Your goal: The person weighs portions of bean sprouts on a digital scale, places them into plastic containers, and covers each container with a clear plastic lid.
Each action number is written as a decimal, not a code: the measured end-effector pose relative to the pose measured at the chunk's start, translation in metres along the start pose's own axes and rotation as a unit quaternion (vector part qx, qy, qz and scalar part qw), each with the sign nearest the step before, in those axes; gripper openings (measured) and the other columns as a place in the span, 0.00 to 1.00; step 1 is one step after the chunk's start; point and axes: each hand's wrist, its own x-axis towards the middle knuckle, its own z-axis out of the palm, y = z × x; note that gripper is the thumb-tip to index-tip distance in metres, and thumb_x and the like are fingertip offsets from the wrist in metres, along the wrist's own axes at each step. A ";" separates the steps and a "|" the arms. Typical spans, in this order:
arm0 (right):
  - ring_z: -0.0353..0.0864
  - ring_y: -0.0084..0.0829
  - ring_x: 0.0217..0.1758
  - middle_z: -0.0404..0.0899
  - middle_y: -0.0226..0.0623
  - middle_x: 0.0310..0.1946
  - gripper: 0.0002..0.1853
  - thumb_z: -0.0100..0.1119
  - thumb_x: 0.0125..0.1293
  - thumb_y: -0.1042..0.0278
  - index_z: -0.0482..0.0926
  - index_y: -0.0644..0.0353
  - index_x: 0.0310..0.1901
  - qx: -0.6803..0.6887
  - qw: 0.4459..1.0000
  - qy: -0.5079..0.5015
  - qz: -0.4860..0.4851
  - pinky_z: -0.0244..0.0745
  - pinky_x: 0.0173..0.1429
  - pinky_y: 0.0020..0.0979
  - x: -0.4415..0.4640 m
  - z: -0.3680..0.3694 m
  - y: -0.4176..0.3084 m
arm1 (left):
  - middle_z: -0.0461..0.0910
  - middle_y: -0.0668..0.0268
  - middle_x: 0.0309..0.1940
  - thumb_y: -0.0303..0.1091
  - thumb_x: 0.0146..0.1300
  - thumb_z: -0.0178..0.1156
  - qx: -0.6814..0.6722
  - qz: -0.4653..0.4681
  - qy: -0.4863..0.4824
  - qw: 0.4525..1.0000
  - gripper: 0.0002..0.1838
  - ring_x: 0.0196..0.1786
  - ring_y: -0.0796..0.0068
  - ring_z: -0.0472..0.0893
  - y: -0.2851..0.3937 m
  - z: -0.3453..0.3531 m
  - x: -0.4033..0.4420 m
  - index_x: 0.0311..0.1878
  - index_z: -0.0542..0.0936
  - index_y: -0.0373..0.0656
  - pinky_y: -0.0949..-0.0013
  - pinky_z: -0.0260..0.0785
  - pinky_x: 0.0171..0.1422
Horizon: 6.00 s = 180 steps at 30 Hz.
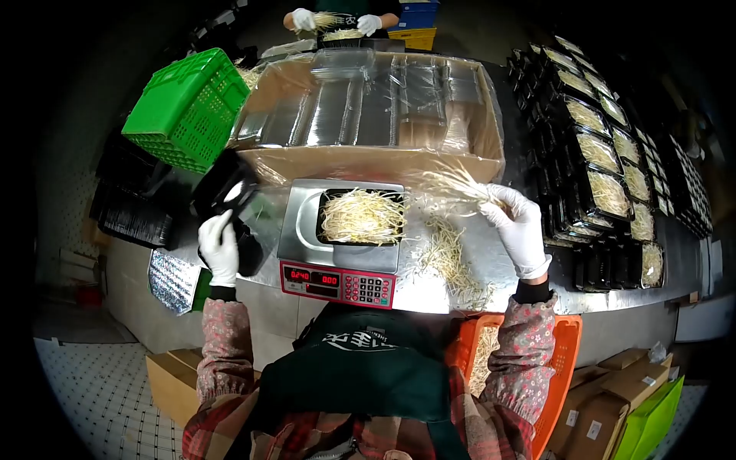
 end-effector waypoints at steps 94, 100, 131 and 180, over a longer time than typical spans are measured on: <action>0.75 0.57 0.65 0.73 0.66 0.61 0.40 0.51 0.75 0.51 0.55 0.79 0.73 -0.265 0.956 -0.087 -0.093 0.68 0.71 0.45 0.026 0.228 0.081 | 0.78 0.53 0.57 0.37 0.61 0.55 -0.149 0.179 -0.345 0.909 0.23 0.61 0.53 0.74 0.136 0.182 -0.023 0.58 0.76 0.37 0.52 0.62 0.71; 0.82 0.55 0.56 0.78 0.64 0.56 0.40 0.53 0.73 0.44 0.63 0.75 0.72 -0.239 0.948 -0.177 -0.110 0.78 0.60 0.46 0.043 0.199 0.065 | 0.78 0.58 0.44 0.41 0.61 0.60 -0.173 0.203 -0.307 0.913 0.21 0.50 0.55 0.76 0.139 0.178 -0.017 0.53 0.77 0.38 0.53 0.67 0.59; 0.83 0.33 0.50 0.84 0.37 0.46 0.08 0.65 0.66 0.75 0.84 0.63 0.45 -0.034 0.919 -0.134 -0.370 0.77 0.57 0.35 0.105 0.077 -0.107 | 0.85 0.54 0.47 0.83 0.66 0.27 -0.679 -0.498 -0.309 0.441 0.58 0.28 0.76 0.82 0.098 0.065 0.080 0.75 0.63 0.35 0.78 0.58 0.18; 0.88 0.40 0.26 0.82 0.46 0.28 0.12 0.63 0.66 0.79 0.68 0.57 0.40 0.435 0.863 -0.028 0.256 0.85 0.25 0.34 -0.030 0.178 0.121 | 0.79 0.57 0.40 0.25 0.69 0.60 -0.620 -0.566 -0.224 0.495 0.07 0.46 0.57 0.86 0.092 0.105 -0.082 0.44 0.72 0.37 0.54 0.83 0.54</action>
